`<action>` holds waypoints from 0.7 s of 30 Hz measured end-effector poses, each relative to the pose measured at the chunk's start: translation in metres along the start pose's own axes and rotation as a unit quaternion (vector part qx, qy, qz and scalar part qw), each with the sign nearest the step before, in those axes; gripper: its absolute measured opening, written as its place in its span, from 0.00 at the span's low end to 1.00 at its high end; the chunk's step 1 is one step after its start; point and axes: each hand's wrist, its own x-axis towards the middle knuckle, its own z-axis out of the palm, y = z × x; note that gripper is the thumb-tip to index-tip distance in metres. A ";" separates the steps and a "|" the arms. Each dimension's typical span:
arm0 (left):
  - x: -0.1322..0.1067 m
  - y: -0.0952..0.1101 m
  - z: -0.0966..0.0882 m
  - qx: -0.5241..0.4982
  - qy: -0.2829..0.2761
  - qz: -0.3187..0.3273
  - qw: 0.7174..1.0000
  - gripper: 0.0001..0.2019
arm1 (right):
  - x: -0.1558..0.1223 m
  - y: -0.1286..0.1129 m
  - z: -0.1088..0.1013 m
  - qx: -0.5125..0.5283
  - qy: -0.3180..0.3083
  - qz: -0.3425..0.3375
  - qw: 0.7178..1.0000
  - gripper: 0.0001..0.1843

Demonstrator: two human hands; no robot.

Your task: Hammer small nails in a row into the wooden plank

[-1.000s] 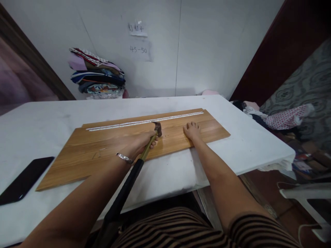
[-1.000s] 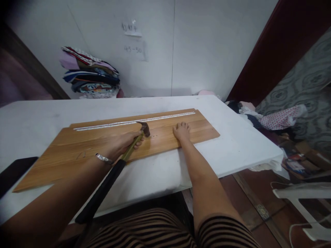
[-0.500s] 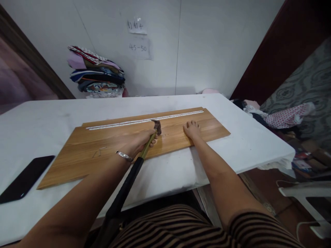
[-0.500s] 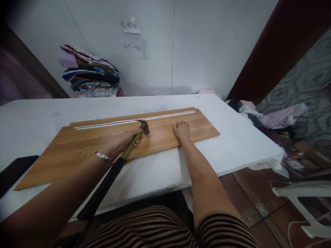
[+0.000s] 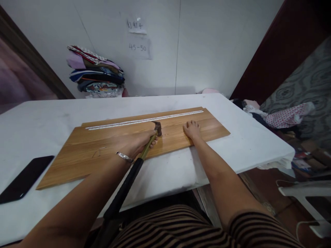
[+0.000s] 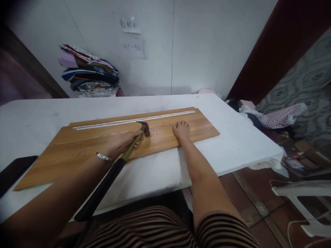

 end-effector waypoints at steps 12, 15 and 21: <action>-0.001 0.000 0.000 0.012 -0.014 0.011 1.000 0.09 | 0.000 0.001 0.000 0.002 -0.003 0.000 1.000 0.25; 0.001 -0.001 -0.002 -0.004 -0.031 0.017 0.999 0.09 | 0.000 0.001 -0.001 0.002 -0.008 0.001 1.000 0.26; -0.006 0.002 0.003 0.012 0.008 0.005 1.000 0.12 | -0.001 -0.001 -0.001 0.004 -0.006 0.001 1.000 0.25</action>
